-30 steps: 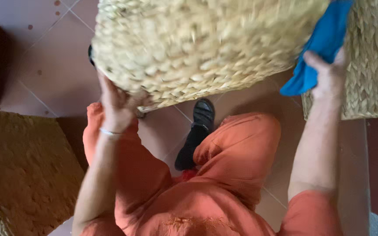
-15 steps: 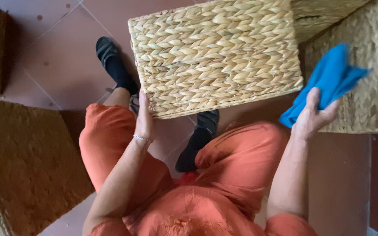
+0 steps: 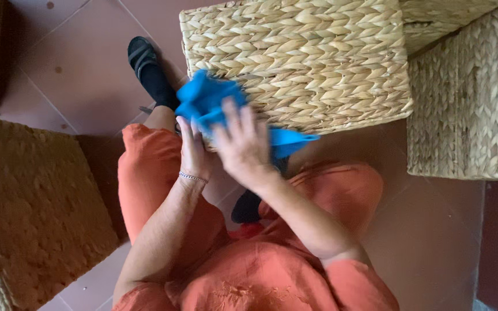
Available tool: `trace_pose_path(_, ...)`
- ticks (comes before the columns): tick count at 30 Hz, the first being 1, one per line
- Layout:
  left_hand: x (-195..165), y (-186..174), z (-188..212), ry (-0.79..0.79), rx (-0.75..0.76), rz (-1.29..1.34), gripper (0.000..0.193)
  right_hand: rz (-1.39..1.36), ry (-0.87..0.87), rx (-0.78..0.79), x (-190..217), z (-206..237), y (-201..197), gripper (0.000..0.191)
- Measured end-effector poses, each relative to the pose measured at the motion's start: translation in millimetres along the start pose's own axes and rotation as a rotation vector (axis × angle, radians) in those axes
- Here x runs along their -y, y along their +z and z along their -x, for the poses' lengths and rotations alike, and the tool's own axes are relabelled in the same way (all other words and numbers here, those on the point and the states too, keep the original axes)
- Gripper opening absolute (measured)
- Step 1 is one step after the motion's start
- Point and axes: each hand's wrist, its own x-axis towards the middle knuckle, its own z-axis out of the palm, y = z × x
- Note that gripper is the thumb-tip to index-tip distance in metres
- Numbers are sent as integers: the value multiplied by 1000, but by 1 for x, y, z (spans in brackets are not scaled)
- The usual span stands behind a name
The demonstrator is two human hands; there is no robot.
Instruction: The person sits on the floor and wipes the exterior and interior surfaces of several woven baskets using a blue cloth. They rotate each basket to clean all sides and the inside, then place it back in a stack.
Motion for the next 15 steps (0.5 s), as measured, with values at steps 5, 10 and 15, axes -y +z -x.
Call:
trace_pose_path(5, -3, 4, 1, -38, -22, 18, 86, -83, -59, 24, -56, 7, 12, 24)
trace_pose_path(10, -10, 19, 2, 16, 17, -49, 83, 502, 393, 78, -237, 2, -17, 32)
trace_pose_path(15, -9, 35, 7, -23, 31, -47, 81, 643, 505, -63, -266, -28, -15, 41)
